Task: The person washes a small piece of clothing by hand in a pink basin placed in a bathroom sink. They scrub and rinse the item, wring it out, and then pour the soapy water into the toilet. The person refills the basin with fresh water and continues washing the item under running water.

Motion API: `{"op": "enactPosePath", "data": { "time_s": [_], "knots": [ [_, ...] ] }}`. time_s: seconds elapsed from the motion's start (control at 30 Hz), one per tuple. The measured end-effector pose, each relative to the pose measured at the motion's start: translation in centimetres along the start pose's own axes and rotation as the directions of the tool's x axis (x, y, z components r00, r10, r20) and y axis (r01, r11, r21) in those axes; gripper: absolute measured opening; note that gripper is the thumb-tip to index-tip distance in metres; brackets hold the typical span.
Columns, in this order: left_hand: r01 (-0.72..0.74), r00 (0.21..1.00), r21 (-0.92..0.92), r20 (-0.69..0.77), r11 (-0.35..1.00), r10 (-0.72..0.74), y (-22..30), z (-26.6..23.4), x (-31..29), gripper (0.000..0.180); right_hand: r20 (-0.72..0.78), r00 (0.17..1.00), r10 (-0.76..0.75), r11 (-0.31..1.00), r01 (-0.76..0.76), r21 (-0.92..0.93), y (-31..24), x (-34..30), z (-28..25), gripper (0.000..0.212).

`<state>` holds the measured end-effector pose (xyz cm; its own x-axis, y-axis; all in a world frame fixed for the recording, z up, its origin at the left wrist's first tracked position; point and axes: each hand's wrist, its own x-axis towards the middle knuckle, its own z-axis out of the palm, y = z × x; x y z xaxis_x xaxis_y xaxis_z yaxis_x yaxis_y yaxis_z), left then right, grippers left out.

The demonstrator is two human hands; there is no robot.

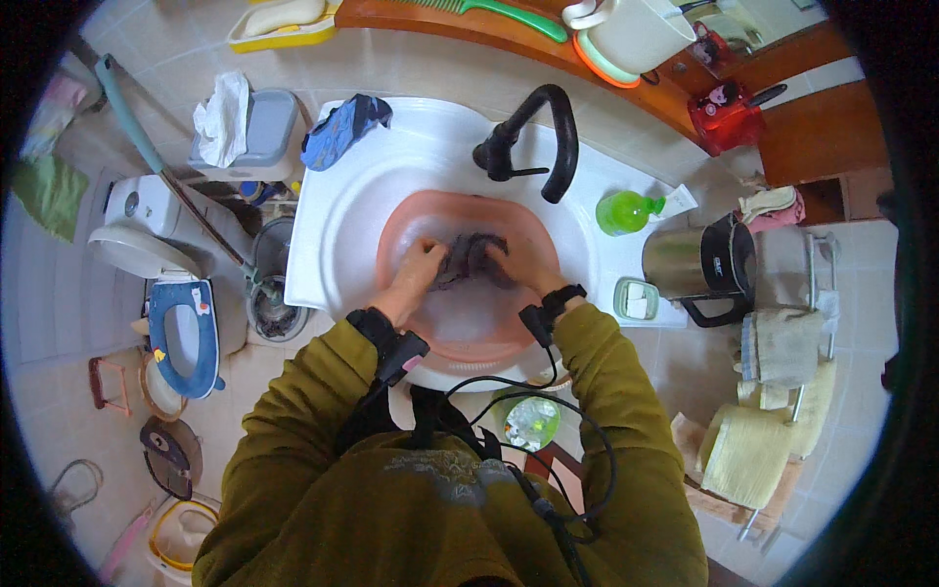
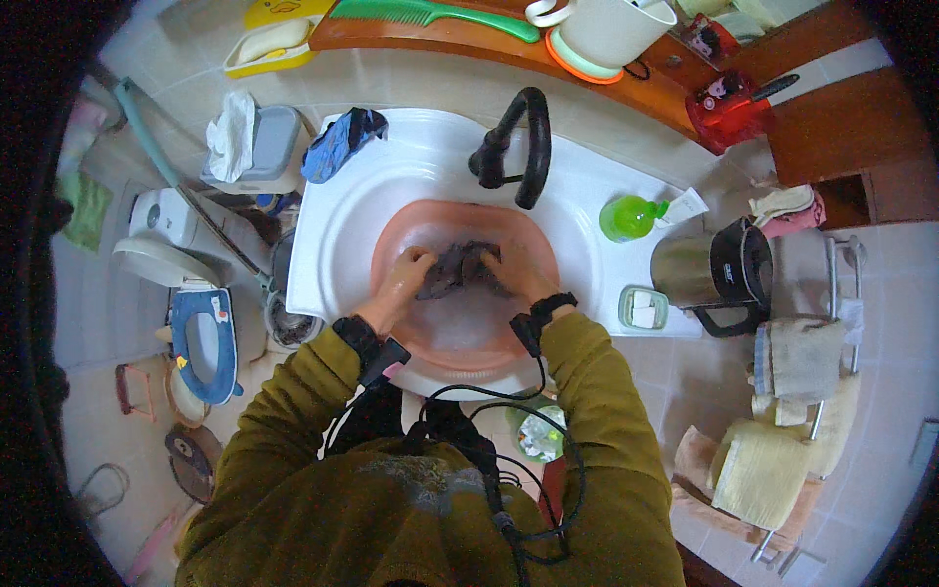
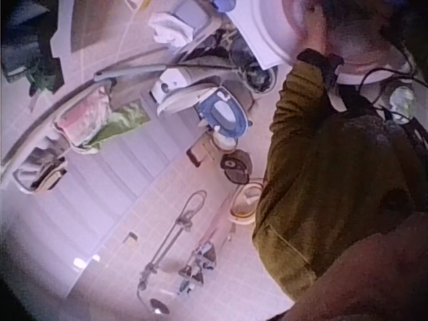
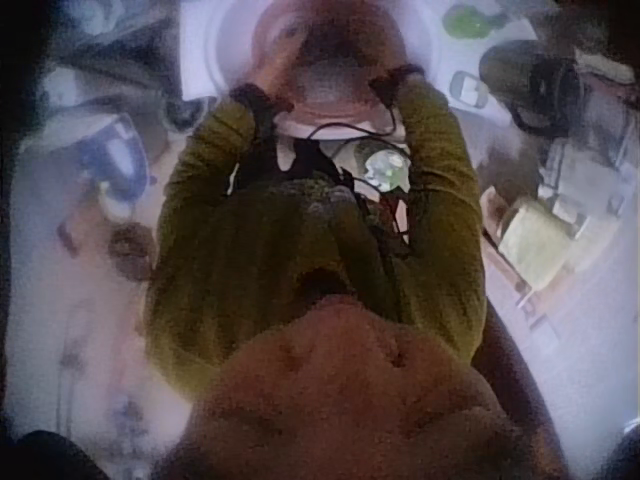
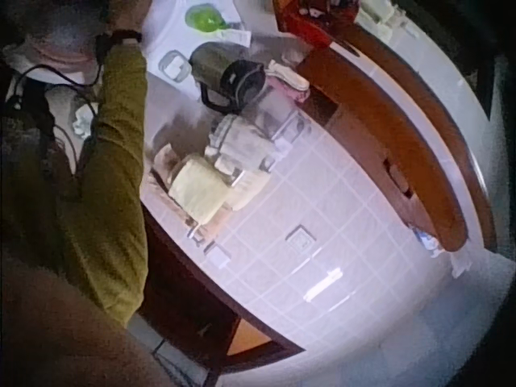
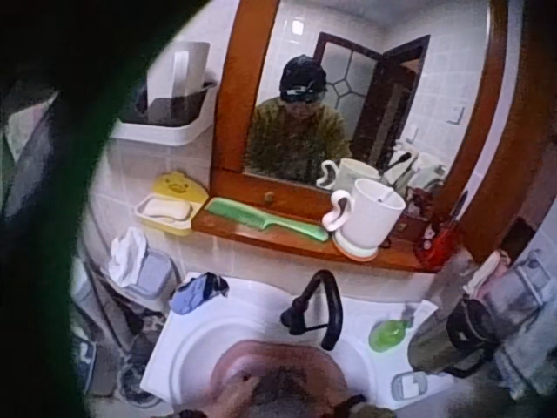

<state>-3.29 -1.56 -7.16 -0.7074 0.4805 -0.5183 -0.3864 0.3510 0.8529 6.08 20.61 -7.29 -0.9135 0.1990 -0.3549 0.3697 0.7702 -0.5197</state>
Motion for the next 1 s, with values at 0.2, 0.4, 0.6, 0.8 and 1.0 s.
{"op": "enactPosePath", "data": {
  "time_s": [0.2,0.4,0.6,0.8,1.0],
  "knots": [
    [0.092,0.996,-0.085,-0.016,0.992,-0.093,-2.5,-0.1,0.8,0.045,0.185,0.978,-0.093,0.838,0.177,-0.516,-2.5,-1.5,2.4,0.036],
    [0.081,0.996,-0.154,-0.026,0.985,-0.086,-3.0,-0.2,0.6,0.046,0.140,0.989,-0.044,0.840,0.113,-0.530,-3.3,-0.8,2.0,0.047],
    [0.095,0.995,-0.264,0.056,0.960,-0.083,-2.5,1.5,1.7,0.050,-0.181,0.950,-0.253,0.881,0.304,0.363,-5.9,-3.4,-1.7,0.042],
    [0.156,0.985,-0.605,0.158,0.781,-0.074,0.8,2.1,0.3,0.047,-0.116,0.992,-0.057,0.753,0.119,0.647,-8.8,-6.6,-5.6,0.049],
    [0.239,0.957,-0.742,0.291,0.626,-0.021,2.2,2.0,-1.2,0.037,-0.368,0.930,0.030,0.754,0.220,0.618,-9.2,-7.7,-3.9,0.062]
  ]
}}
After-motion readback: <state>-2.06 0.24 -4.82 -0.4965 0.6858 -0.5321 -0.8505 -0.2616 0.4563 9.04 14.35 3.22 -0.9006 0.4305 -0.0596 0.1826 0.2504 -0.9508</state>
